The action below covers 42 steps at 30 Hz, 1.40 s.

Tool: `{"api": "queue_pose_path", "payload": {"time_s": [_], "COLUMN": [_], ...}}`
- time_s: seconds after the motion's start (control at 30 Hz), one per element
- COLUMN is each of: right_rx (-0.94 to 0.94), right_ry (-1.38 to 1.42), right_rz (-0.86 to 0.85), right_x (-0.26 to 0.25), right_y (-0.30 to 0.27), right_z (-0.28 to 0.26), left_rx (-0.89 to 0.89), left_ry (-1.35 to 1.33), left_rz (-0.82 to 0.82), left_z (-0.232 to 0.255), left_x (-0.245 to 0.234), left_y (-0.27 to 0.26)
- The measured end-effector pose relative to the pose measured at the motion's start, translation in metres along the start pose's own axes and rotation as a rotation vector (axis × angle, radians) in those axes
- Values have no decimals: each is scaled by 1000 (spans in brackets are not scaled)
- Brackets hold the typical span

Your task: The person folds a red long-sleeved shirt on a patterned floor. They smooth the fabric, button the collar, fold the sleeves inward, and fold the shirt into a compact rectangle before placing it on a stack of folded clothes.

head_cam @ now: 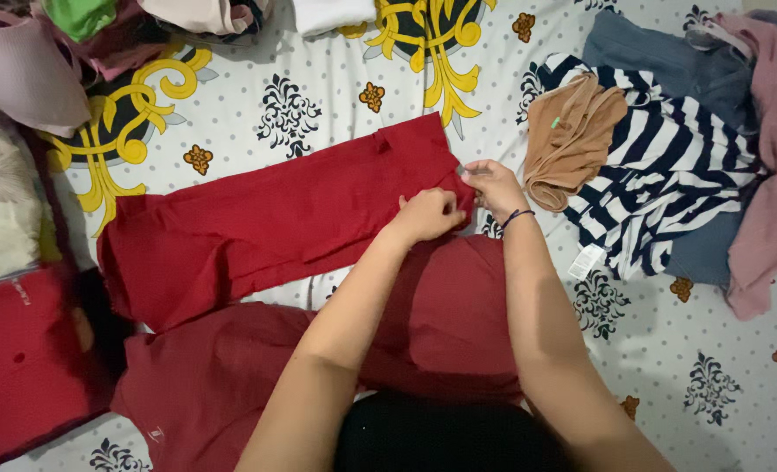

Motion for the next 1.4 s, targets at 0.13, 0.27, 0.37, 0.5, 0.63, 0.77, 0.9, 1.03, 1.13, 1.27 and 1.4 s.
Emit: {"api": "queue_pose_path", "payload": {"time_s": [0.13,0.27,0.37,0.5,0.63,0.77,0.9,1.03,1.13,1.27,1.4], "right_rx": [-43,-294,-487,-294,-258,-373,-264,-210,-63,-119,-166], "right_ry": [8,-377,-926,-1271,-1387,-1477,-1326,-595,-52,294,234], "right_rz": [-79,-41,31,97,73,179,210,148,89,-68,-136], "right_x": [-9,-8,8,31,47,52,29,-10,-18,-1,15], "right_y": [17,18,1,-31,-51,-39,-9,5,14,18,3], "right_z": [18,19,-3,-38,-55,-46,-21,7,22,11,-13], "left_rx": [-113,-181,-200,-222,-225,-223,-191,-202,-207,-112,24], "left_ry": [104,307,411,430,381,331,304,280,251,208,99], "left_rz": [156,153,146,131,105,90,150,142,127,205,160], "left_z": [-7,-16,-19,-19,-24,-30,-31,-29,-27,-24,-28], "left_x": [2,5,6,8,7,7,6,2,0,-1,9], "left_y": [6,5,3,4,3,0,-4,-5,-7,-15,-7]}}
Point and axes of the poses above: each hand's wrist, its own y-axis towards the middle knuckle, its own x-axis out of the palm, z = x × y, the point moved 3 cm from there along y, towards the middle knuckle
